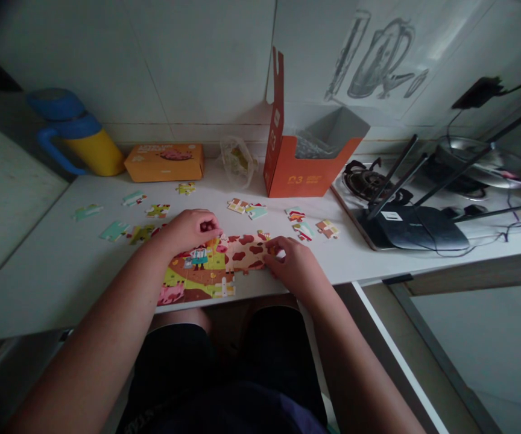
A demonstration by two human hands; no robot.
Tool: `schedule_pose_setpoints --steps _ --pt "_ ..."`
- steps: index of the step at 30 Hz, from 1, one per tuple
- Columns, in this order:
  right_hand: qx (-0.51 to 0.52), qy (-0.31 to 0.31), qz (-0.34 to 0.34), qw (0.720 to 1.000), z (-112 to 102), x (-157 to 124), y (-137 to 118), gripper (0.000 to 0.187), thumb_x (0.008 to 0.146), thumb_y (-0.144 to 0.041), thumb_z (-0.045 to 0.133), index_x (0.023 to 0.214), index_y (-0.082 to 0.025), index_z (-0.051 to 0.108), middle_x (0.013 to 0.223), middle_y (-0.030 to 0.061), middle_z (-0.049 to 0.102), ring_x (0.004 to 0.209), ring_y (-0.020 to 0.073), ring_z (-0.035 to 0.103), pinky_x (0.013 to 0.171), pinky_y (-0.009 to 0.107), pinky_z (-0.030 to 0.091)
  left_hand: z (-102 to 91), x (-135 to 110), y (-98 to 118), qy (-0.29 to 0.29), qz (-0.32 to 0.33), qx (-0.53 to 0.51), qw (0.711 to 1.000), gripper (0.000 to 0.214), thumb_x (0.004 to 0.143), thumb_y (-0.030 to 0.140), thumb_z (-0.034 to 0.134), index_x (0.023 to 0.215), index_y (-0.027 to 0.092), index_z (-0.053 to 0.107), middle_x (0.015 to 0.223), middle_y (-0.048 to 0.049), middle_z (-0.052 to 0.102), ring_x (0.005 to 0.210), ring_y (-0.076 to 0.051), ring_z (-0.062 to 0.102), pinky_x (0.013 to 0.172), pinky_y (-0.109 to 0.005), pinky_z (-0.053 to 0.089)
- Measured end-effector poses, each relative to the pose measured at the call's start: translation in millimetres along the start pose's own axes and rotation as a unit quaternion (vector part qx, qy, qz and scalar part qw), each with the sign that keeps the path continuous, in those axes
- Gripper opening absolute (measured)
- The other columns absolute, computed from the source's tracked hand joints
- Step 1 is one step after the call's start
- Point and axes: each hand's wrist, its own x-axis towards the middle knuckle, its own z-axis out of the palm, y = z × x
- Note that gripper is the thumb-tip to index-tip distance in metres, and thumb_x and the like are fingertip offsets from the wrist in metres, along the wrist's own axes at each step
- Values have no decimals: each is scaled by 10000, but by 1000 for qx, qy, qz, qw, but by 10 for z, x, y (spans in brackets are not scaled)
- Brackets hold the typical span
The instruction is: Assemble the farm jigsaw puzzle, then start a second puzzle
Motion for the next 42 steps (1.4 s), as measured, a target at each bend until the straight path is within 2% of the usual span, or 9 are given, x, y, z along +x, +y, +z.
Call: schedule_pose_setpoints --steps 6,11,16,20,25,30,34,37,42 --pt "-76 49 -29 996 92 -3 49 260 952 -443 705 1113 -256 785 1158 92 746 844 220 707 842 360 524 2 2 -5 0 2 0 1000 130 902 302 731 816 205 713 793 -9 687 703 -160 601 665 -287 433" --pt "-57 85 -27 994 67 -42 36 271 991 -442 629 1116 -238 755 1115 84 742 728 189 662 785 349 502 -6 -2 7 -2 -1 0 1000 132 900 306 735 816 205 719 794 -10 689 710 -162 607 675 -289 437" --pt "-50 186 26 981 -110 -106 181 291 1020 -470 539 1040 -233 707 1023 84 776 680 199 640 728 344 460 -9 -1 23 -5 -7 2 1000 137 906 312 723 818 208 715 785 -12 683 707 -167 600 671 -295 433" --pt "-135 233 79 960 -228 -121 429 297 1001 -475 546 1063 -232 706 1045 103 772 819 259 675 748 365 441 -12 3 26 -7 -3 7 1000 146 909 324 719 819 209 716 800 -20 687 711 -169 597 673 -299 430" --pt "-180 225 139 947 -261 -44 604 463 978 -612 586 1186 -216 707 1144 132 752 1012 320 693 813 394 467 -18 1 39 -4 -5 5 1000 146 900 326 722 816 206 724 808 -23 693 710 -173 603 668 -300 434" --pt "-204 187 122 953 -247 79 579 591 977 -698 573 1258 -192 694 1323 174 697 1090 334 701 876 414 491 -14 3 33 0 -2 0 1000 151 905 327 725 816 205 720 798 -18 688 698 -167 596 666 -294 430" --pt "-200 168 122 958 -262 193 587 563 960 -680 593 1210 -188 703 1293 180 698 1091 330 700 898 414 500 -18 -7 33 8 -6 -4 1000 158 916 335 717 819 211 709 770 -7 680 675 -158 583 648 -286 417" --pt "-185 150 112 965 -306 290 640 526 923 -654 640 1141 -180 711 1216 178 716 1070 316 697 905 405 500 -39 -18 46 53 -21 2 998 189 937 368 699 831 212 697 751 -9 688 663 -159 580 641 -288 408" --pt "-151 104 115 976 -405 429 705 458 814 -596 753 1035 -197 711 1051 133 756 934 286 694 789 370 478 -114 -19 56 188 -81 18 979 220 964 427 659 898 219 688 809 -24 735 669 -167 599 664 -297 415"
